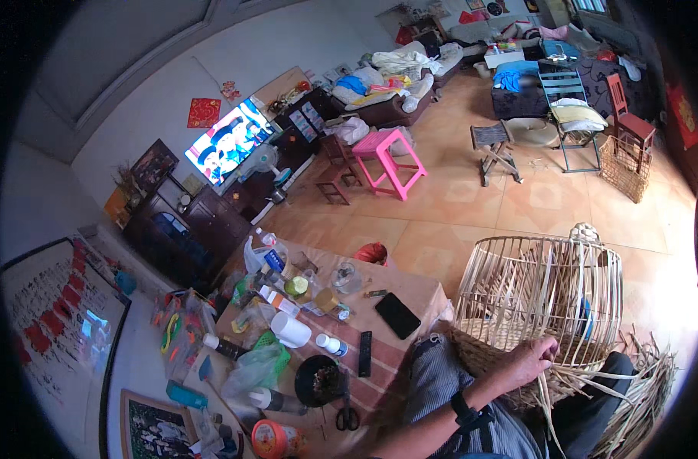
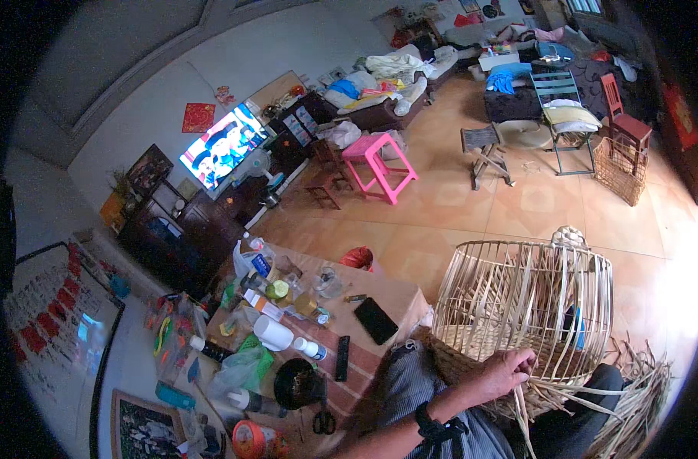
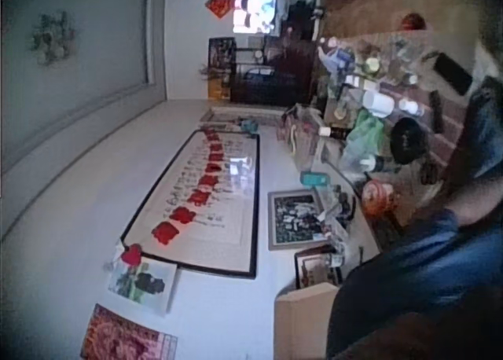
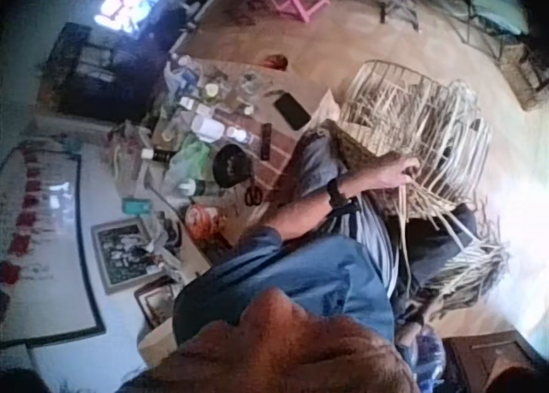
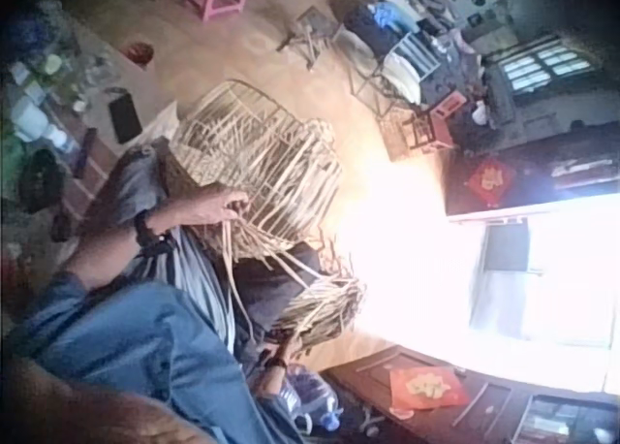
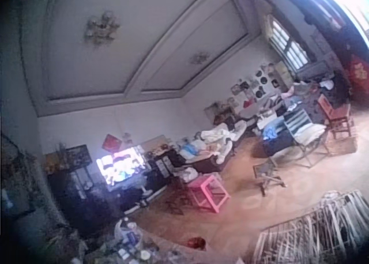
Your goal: The recorder weaves a large basket using bamboo strips.
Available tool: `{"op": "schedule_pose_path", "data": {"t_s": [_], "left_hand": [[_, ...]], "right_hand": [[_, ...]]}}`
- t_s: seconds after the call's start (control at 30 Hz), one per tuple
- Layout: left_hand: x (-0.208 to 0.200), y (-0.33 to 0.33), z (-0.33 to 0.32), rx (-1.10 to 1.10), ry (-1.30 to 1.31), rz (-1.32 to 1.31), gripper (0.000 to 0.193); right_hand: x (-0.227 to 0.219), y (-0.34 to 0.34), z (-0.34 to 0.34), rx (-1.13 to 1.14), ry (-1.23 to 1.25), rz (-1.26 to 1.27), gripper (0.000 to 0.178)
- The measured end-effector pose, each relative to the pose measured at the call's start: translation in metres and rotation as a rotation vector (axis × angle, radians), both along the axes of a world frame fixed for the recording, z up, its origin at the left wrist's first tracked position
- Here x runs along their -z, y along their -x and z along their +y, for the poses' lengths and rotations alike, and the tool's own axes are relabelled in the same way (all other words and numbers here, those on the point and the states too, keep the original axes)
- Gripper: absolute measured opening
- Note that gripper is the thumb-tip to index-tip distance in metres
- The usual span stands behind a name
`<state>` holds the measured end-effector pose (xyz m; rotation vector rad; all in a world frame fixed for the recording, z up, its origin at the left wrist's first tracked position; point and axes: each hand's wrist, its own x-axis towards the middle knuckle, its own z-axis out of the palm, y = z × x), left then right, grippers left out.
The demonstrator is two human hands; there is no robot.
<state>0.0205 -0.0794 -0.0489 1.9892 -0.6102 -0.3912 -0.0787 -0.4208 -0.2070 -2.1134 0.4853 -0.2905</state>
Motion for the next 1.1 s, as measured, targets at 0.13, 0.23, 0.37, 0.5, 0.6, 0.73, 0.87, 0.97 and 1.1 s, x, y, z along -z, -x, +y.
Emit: {"op": "schedule_pose_path", "data": {"t_s": [0.13,0.23,0.37,0.5,0.6,0.73,0.87,0.97,1.1], "left_hand": [[-0.006,0.0,0.0,0.011,0.012,0.032,0.022],[-0.008,0.0,0.0,0.009,0.007,0.037,0.022],[-0.004,-0.001,-0.001,0.015,-0.004,0.027,0.022],[0.001,-0.002,-0.002,0.015,-0.027,0.0,0.023],[0.0,-0.002,-0.002,0.011,-0.029,-0.003,0.024],[-0.003,-0.001,-0.001,0.012,-0.017,0.027,0.023],[-0.006,-0.001,0.0,0.008,-0.018,0.026,0.023],[-0.006,0.0,0.001,0.02,-0.012,0.004,0.023],[-0.002,-0.001,-0.001,0.012,-0.003,0.03,0.024]], "right_hand": [[-0.018,-0.031,0.022,-0.059,0.121,-0.018,0.026],[-0.023,-0.041,0.029,-0.083,0.171,-0.016,0.025],[-0.025,-0.046,0.031,-0.093,0.204,-0.011,0.024],[-0.026,-0.044,0.029,-0.096,0.224,-0.014,0.024],[-0.028,-0.042,0.025,-0.103,0.234,-0.018,0.023],[-0.03,-0.043,0.024,-0.104,0.245,-0.024,0.023],[-0.03,-0.046,0.024,-0.105,0.252,-0.023,0.023],[-0.03,-0.048,0.024,-0.1,0.247,-0.024,0.023],[-0.031,-0.054,0.024,-0.099,0.244,-0.021,0.023]]}}
